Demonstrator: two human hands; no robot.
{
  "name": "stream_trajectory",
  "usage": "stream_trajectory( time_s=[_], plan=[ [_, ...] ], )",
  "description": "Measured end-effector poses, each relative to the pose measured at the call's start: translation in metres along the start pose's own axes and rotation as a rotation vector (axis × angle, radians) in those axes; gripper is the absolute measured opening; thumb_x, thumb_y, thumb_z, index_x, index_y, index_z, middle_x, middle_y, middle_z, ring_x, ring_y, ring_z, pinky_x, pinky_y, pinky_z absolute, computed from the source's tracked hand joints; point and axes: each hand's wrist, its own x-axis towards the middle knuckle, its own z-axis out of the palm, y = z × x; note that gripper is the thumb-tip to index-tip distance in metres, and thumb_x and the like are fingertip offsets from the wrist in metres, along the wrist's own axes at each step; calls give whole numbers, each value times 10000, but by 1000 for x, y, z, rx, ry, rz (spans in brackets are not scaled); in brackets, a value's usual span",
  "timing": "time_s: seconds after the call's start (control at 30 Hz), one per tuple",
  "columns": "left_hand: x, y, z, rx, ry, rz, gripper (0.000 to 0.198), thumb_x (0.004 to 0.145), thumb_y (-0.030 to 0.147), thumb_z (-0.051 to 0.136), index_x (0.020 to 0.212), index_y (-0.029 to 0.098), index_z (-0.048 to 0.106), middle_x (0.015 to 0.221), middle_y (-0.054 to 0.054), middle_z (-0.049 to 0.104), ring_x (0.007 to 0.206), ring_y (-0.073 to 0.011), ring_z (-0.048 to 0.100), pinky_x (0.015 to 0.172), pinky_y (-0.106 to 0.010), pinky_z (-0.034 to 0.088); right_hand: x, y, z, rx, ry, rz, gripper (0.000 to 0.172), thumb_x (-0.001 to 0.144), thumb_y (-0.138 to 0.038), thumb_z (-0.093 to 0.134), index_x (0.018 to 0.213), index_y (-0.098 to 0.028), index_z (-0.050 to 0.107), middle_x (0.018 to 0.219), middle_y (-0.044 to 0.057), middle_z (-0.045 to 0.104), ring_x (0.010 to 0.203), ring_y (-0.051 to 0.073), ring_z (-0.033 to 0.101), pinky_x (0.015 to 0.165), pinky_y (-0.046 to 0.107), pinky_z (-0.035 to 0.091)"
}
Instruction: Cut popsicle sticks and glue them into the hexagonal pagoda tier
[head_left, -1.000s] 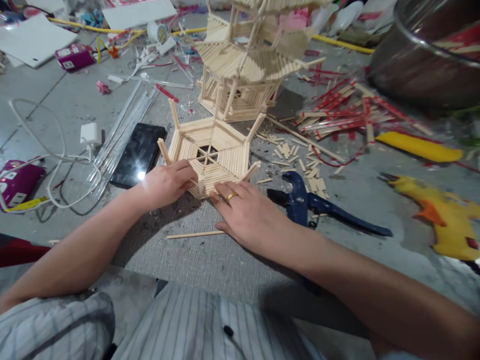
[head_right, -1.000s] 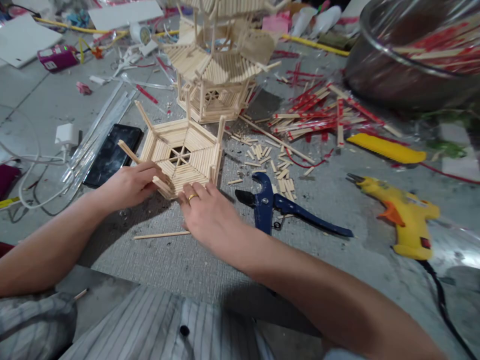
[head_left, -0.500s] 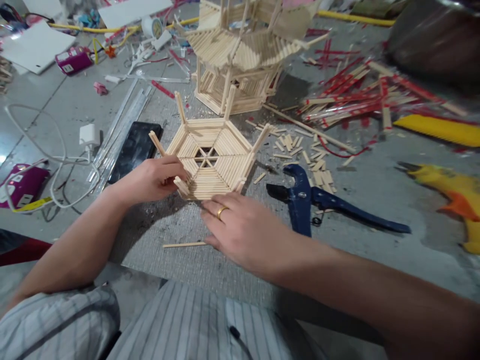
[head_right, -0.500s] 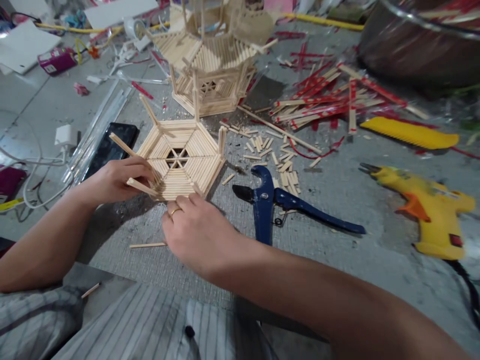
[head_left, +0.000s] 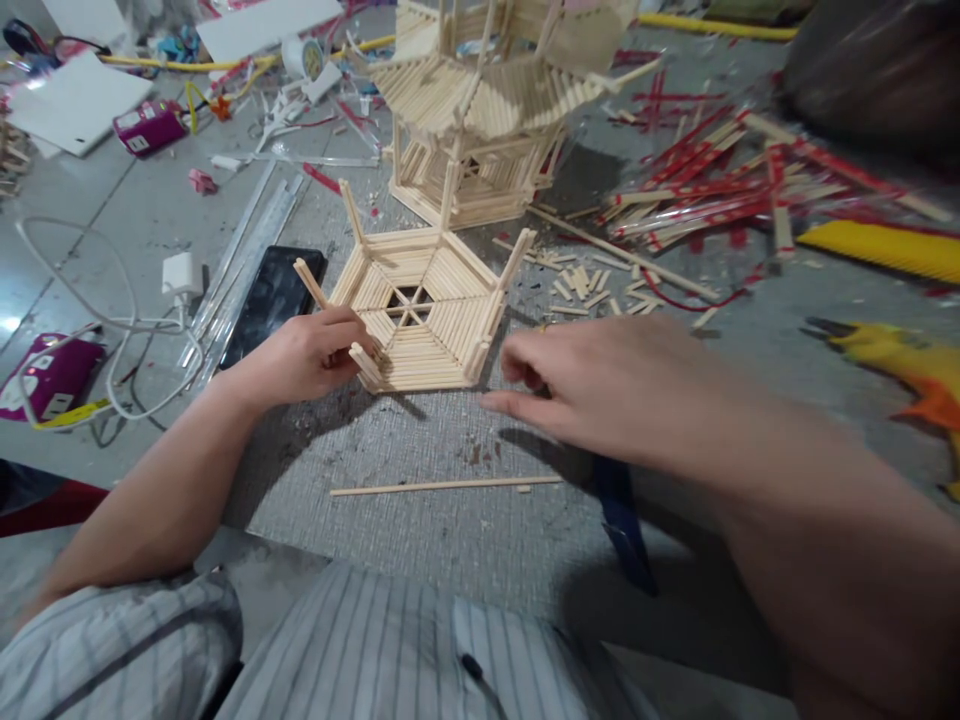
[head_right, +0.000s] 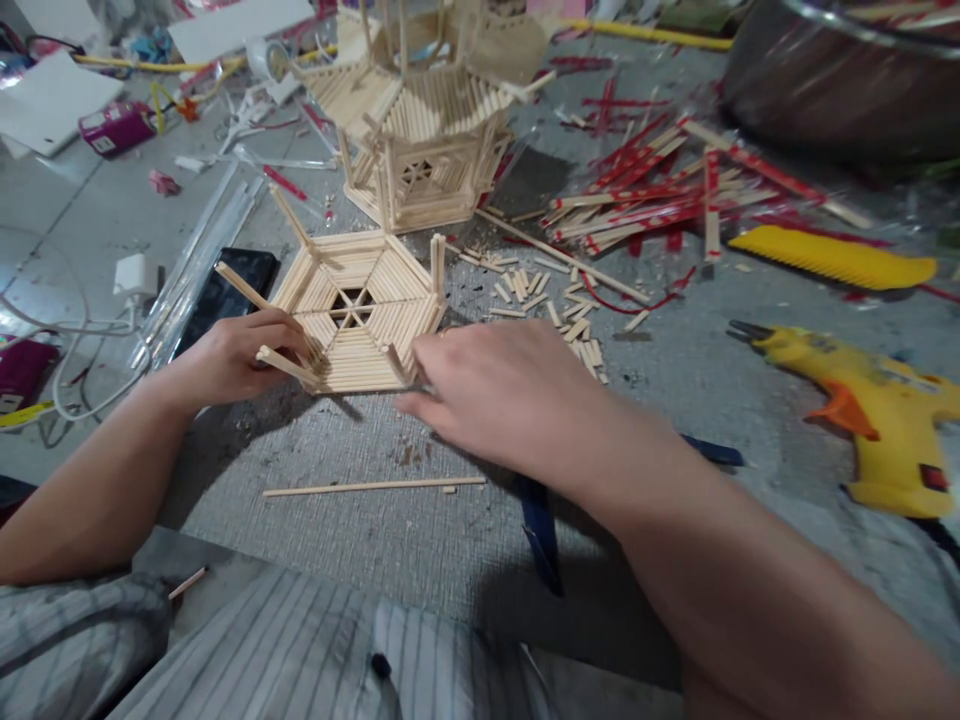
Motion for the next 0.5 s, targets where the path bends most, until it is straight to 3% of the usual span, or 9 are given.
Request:
stream_trajectory(
  time_s=[0.1, 0.23, 0.5],
  plan=[
    [0, -1, -1, -70, -31, 5, 156, 804, 143, 480, 878, 179, 613, 888, -75, 631, 797, -133, 609, 701, -250, 496, 4, 2, 3, -17, -40, -41, 170, 803, -357, 562, 795, -192, 601, 736, 35, 653, 563, 143, 533, 484, 263, 218],
    [0, -5, -3, -92, -69, -17, 104, 808, 192, 491, 822, 210, 592, 887, -73, 625, 826, -147, 599, 729, -272, 496, 8, -8, 4, 33, -139, -161, 174, 848, -250, 494, 731, -188, 606, 681, 26, 637, 612, 139, 556, 499, 255, 236],
    [2, -9, -5, -181, -83, 35, 101, 791, 140, 487, 772, 174, 580, 872, -80, 619, 827, -138, 594, 760, -274, 486, 3, -25, 12, 50, -49, -285, 224, 851, -299, 505, 706, -164, 610, 612, 39, 606, 568, 135, 532, 484, 265, 189]
  ],
)
